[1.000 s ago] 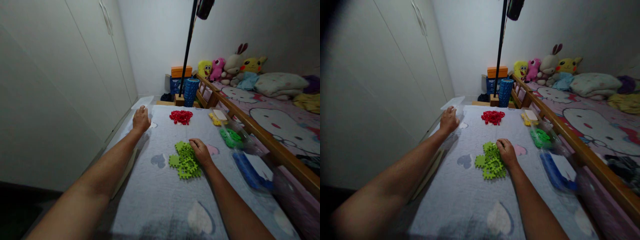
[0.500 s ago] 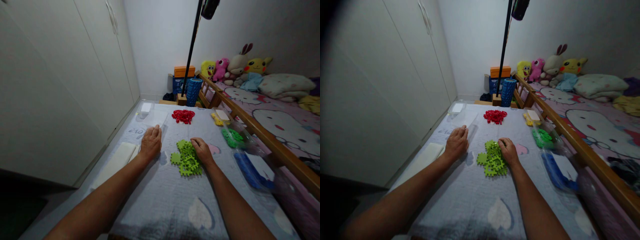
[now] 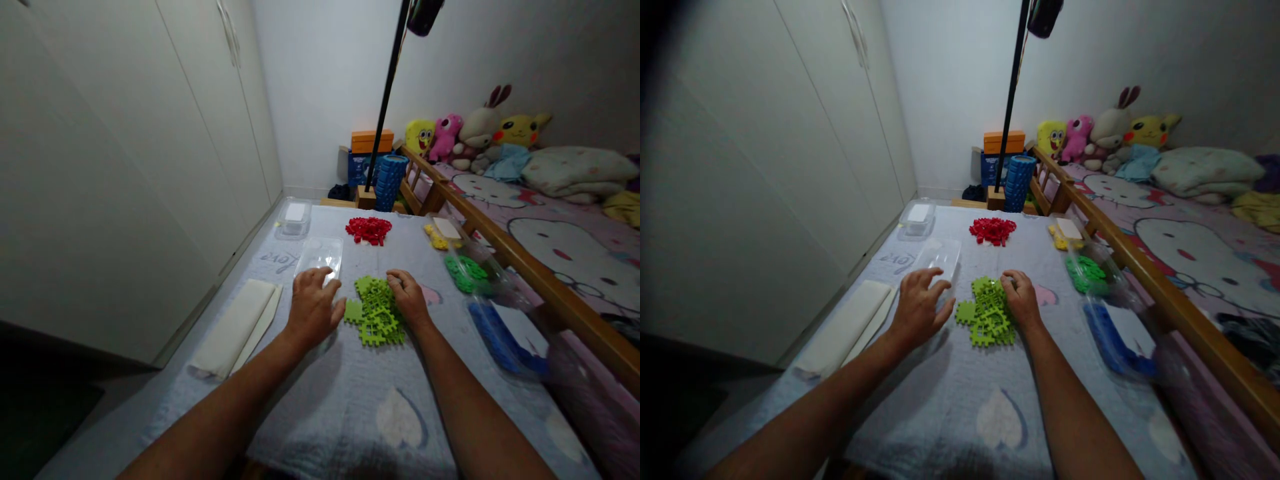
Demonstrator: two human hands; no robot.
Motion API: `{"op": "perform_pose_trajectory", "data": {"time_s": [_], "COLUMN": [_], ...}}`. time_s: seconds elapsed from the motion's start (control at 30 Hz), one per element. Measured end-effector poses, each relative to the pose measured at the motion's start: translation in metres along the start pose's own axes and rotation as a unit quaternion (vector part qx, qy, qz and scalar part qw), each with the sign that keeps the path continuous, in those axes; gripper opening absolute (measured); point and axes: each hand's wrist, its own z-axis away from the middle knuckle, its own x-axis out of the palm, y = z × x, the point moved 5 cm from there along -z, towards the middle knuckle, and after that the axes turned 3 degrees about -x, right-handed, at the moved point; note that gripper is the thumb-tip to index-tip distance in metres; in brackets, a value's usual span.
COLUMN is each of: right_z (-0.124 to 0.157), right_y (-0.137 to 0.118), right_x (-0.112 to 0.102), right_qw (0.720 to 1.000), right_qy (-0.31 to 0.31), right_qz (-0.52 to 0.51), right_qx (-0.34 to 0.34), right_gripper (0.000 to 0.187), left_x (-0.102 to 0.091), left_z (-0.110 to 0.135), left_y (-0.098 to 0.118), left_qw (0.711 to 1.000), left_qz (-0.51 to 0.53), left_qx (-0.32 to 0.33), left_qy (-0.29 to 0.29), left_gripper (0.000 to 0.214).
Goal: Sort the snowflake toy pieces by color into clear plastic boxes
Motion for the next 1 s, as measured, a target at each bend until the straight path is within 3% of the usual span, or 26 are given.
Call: {"op": "perform_pose_trajectory", "data": {"time_s": [0.13, 0.23, 0.43, 0.7, 0.87, 1.0], "right_z": [0.0, 0.002, 0.009, 0.024, 0.019, -0.007], "right_y": [-0.006, -0.018, -0.051, -0.091, -0.098, -0.096], "right_x": [-0.008, -0.01, -0.006, 0.015, 0.031, 0.048], "right_qw": [0.997, 0.99, 0.977, 0.977, 0.976, 0.976], "right_qy": [0.048, 0.063, 0.064, -0.043, -0.074, -0.095], "right_qz": [0.043, 0.074, 0.115, 0.123, 0.125, 0.158], "right_qx": [-0.052, -0.101, -0.166, -0.17, -0.164, -0.114], "right_gripper": [0.033, 0.029, 0.026, 0.028, 0.027, 0.029], "left_x": [0.014, 0.032, 0.04, 0.025, 0.022, 0.032], "left_z": [-0.009, -0.009, -0.008, 0.007, 0.009, 0.007], "left_y": [-0.021, -0.03, -0.033, -0.028, -0.042, -0.053], "left_qw": [0.992, 0.986, 0.987, 0.987, 0.981, 0.98], "left_qz": [-0.015, -0.006, 0.03, 0.044, 0.039, 0.063], "left_qx": [-0.125, -0.166, -0.156, -0.151, -0.177, -0.184], "left_qy": [0.028, 0.015, 0.034, 0.036, 0.065, 0.052], "left_gripper": [0.056, 0.061, 0.045, 0.042, 0.06, 0.073]}}
